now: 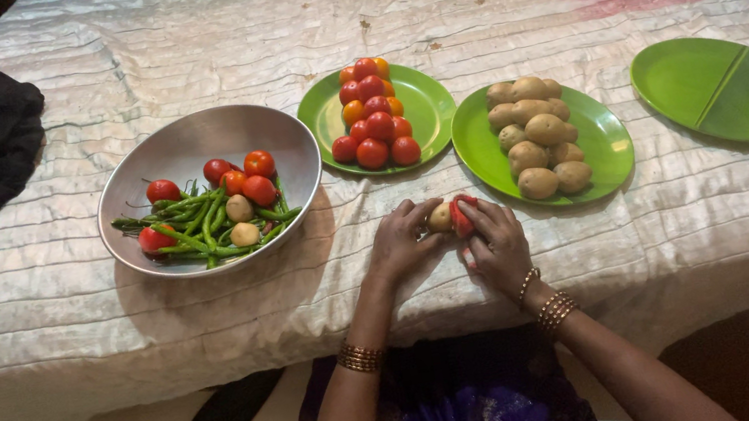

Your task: The person sits at a table and peels potatoes using a red peeler. They hold the potato in their left hand and scrape the skin off with the peeler in their right hand. The peeled potatoes are placed on a green plate alongside other potatoes, while tomatoes and green beans are visible in a bowl nearby.

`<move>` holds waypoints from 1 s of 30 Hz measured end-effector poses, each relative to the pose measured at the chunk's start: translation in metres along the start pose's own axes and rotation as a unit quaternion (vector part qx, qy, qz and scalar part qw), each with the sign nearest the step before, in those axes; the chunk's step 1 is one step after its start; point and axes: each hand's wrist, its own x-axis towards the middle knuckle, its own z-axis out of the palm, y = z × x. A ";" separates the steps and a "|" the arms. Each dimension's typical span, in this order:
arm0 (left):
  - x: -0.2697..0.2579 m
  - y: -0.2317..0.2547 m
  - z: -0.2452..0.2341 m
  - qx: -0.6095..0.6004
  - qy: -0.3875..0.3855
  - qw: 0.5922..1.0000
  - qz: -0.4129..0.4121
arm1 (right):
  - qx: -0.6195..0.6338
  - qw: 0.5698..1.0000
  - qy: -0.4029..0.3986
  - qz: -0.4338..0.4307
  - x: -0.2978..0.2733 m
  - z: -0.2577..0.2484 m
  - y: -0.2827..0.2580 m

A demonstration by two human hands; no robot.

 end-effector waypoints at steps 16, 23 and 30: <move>0.007 -0.036 0.023 -0.002 0.028 0.998 0.054 | -0.072 0.979 -0.004 -0.188 0.008 -0.022 -0.041; 0.000 -0.020 0.018 0.052 0.070 0.990 0.109 | -0.014 0.999 0.006 -0.041 0.005 -0.010 -0.017; -0.004 0.000 0.002 0.033 0.045 0.997 0.058 | 0.016 1.000 0.002 -0.006 0.001 -0.001 -0.002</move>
